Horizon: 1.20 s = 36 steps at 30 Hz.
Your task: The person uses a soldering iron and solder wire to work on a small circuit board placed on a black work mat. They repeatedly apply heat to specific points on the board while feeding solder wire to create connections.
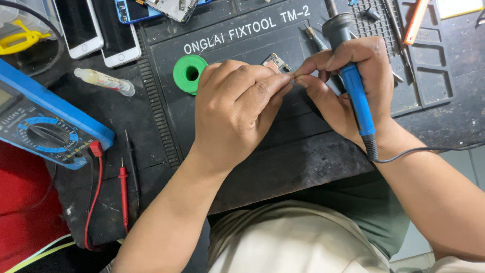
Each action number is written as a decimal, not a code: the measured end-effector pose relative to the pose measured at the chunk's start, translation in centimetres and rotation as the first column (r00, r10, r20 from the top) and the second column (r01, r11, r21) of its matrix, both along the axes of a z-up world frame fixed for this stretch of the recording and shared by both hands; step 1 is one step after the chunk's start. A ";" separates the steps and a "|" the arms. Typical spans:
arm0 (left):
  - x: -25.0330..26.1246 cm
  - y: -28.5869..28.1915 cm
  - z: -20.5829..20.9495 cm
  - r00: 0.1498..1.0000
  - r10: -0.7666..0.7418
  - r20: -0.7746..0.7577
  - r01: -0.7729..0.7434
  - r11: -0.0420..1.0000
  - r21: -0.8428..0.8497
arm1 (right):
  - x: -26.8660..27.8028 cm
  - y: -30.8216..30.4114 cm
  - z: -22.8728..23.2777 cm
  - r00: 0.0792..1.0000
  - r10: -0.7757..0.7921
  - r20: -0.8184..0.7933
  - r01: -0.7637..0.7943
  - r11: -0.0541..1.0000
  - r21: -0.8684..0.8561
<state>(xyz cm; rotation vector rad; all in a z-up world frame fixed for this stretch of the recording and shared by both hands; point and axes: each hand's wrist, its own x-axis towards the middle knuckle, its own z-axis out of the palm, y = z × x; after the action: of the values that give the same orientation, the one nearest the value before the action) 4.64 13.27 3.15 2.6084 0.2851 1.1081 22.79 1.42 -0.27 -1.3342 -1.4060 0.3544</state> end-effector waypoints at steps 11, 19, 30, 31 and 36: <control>-0.5 0.5 0.1 0.996 0.059 -0.066 -0.062 0.997 -0.042 | 0.7 -0.7 1.2 0.995 0.011 0.104 -0.016 0.999 0.043; 0.0 1.2 -0.6 0.975 0.124 -0.184 -0.114 0.991 0.066 | -1.0 -6.9 0.8 0.953 -0.203 0.226 0.245 0.953 -0.179; 0.5 1.3 -0.6 0.952 0.133 -0.274 -0.122 0.991 0.054 | -1.2 -6.9 -0.2 0.978 -0.158 0.138 0.190 0.945 -0.266; 0.5 1.3 -0.6 0.952 0.133 -0.277 -0.124 0.991 0.051 | -1.3 -6.8 -0.1 0.978 -0.156 0.136 0.188 0.944 -0.270; 0.5 1.4 -0.5 0.948 0.109 -0.298 -0.109 0.994 0.015 | -1.2 -6.6 -0.2 0.978 -0.130 0.164 0.175 0.937 -0.301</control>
<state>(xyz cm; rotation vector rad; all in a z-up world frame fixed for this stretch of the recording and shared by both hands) 5.10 14.67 2.65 2.7843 0.5002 0.7391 21.56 -5.17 -0.47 -1.7495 -1.3901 0.3976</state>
